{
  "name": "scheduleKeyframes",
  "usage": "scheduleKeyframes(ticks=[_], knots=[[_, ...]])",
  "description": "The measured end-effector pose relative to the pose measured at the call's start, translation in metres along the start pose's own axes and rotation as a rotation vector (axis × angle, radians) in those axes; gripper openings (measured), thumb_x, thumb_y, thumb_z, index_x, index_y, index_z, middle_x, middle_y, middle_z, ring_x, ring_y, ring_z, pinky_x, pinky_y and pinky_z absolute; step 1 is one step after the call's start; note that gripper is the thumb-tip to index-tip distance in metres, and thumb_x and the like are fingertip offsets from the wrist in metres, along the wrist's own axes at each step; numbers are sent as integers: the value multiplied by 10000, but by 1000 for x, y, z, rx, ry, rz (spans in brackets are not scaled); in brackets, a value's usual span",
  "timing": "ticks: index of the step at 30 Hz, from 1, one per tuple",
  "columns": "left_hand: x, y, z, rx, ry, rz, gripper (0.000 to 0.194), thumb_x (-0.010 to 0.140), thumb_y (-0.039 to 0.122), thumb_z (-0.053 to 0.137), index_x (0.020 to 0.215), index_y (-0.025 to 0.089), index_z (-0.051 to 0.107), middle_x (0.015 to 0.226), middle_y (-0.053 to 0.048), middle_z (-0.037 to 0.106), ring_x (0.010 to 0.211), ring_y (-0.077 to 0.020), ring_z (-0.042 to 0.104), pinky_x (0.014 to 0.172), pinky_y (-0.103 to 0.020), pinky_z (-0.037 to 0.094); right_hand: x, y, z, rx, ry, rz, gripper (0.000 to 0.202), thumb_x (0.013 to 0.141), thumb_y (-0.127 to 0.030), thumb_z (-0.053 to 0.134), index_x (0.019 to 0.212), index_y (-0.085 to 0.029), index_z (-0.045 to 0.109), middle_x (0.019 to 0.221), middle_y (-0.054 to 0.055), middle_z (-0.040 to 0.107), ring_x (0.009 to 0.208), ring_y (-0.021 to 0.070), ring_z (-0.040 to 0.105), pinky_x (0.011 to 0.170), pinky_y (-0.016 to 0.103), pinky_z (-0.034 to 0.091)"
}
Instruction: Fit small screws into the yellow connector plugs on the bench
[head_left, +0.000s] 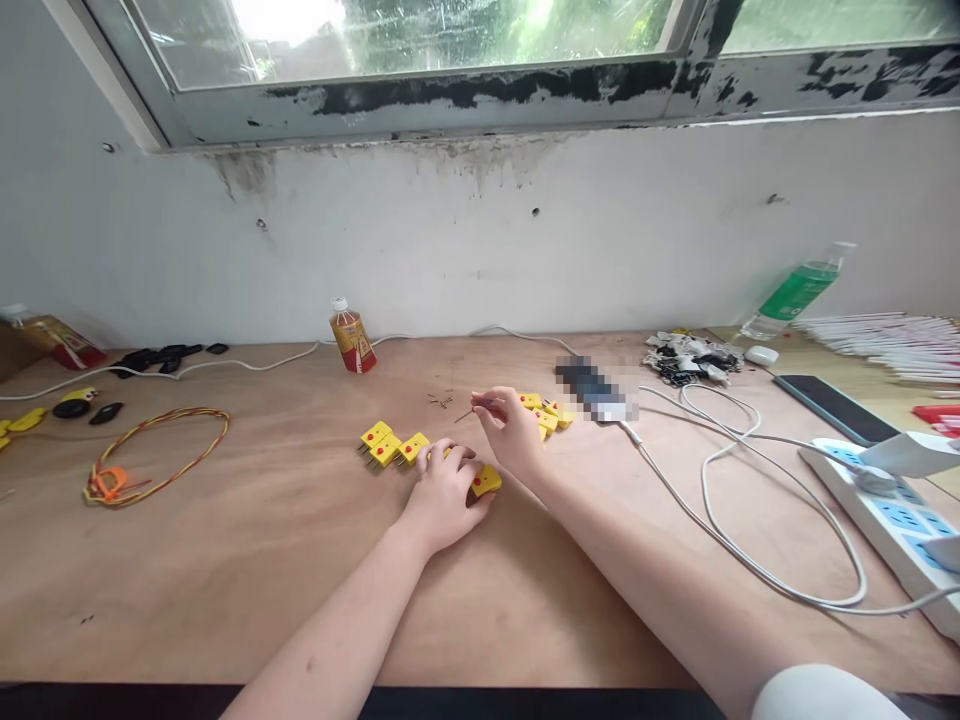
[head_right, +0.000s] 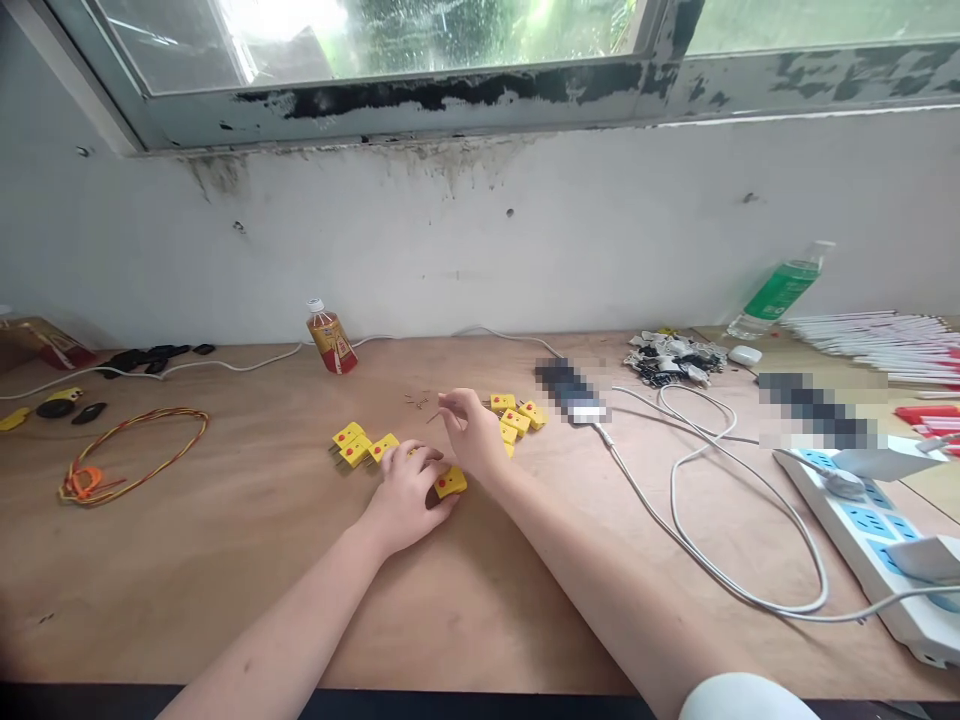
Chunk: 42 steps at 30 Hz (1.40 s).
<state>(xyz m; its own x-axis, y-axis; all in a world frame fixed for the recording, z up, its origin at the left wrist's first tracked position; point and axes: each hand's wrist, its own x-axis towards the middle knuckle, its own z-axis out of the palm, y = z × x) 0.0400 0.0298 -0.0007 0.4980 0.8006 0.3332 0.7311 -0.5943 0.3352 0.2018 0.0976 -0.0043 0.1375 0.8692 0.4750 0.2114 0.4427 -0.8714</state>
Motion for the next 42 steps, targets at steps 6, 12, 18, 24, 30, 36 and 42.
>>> scheduleKeyframes(ticks=[6, 12, 18, 24, 30, 36, 42], knots=[[-2, -3, -3, -2, 3, -16, 281, 849, 479, 689, 1007, 248, 701, 1130, -79, 636, 1179, -324, 461, 1056, -553, 339, 19, 15, 34, -94, 1, 8, 158, 911, -354, 580, 1042, -267, 590, 1077, 56, 763, 970, 226, 741, 910, 444, 592], [-1, -3, -2, -1, -14, 5, 228, 839, 435, 692, 957, 241, 686, 1144, -87, 634, 1195, -333, 463, 1045, -557, 336, 20, 20, 37, -105, 34, -5, 175, 911, -361, 574, 1054, -261, 587, 1083, 63, 762, 973, 233, 743, 909, 447, 589], [-2, 0, -5, -59, -66, 38, 281, 850, 487, 691, 1011, 259, 727, 1170, -98, 639, 1226, -341, 452, 1059, -558, 330, 15, 3, 7, -28, 87, -23, 223, 904, -364, 633, 1082, -253, 557, 1068, 71, 758, 966, 215, 741, 897, 425, 593], [0, -6, 0, -64, 111, -7, 215, 924, 425, 623, 950, 246, 740, 1151, -77, 663, 1179, -295, 495, 1055, -516, 355, -6, -25, -49, 163, 112, 35, 317, 859, -378, 728, 1081, -272, 528, 1007, 46, 758, 891, 199, 747, 838, 402, 611], [8, -6, 12, -42, 329, -67, 359, 872, 438, 716, 1173, 243, 699, 1210, -83, 657, 1210, -299, 489, 1052, -485, 380, -34, -45, -71, 311, 127, 106, 328, 843, -362, 765, 1053, -281, 527, 995, 36, 765, 912, 202, 755, 857, 406, 617], [10, -4, 10, -43, 316, 16, 135, 962, 297, 613, 957, 258, 742, 1173, -45, 698, 1219, -268, 501, 1058, -484, 366, -45, -44, -66, 341, 125, 133, 313, 849, -358, 761, 1049, -288, 531, 997, 22, 763, 902, 193, 756, 858, 404, 621], [9, -7, 9, -20, 307, 31, 132, 955, 293, 629, 892, 249, 736, 1149, -49, 712, 1196, -273, 518, 1031, -501, 353, -45, -44, -65, 342, 124, 96, 313, 852, -346, 761, 1050, -294, 525, 1007, 20, 758, 880, 184, 752, 814, 375, 629]])
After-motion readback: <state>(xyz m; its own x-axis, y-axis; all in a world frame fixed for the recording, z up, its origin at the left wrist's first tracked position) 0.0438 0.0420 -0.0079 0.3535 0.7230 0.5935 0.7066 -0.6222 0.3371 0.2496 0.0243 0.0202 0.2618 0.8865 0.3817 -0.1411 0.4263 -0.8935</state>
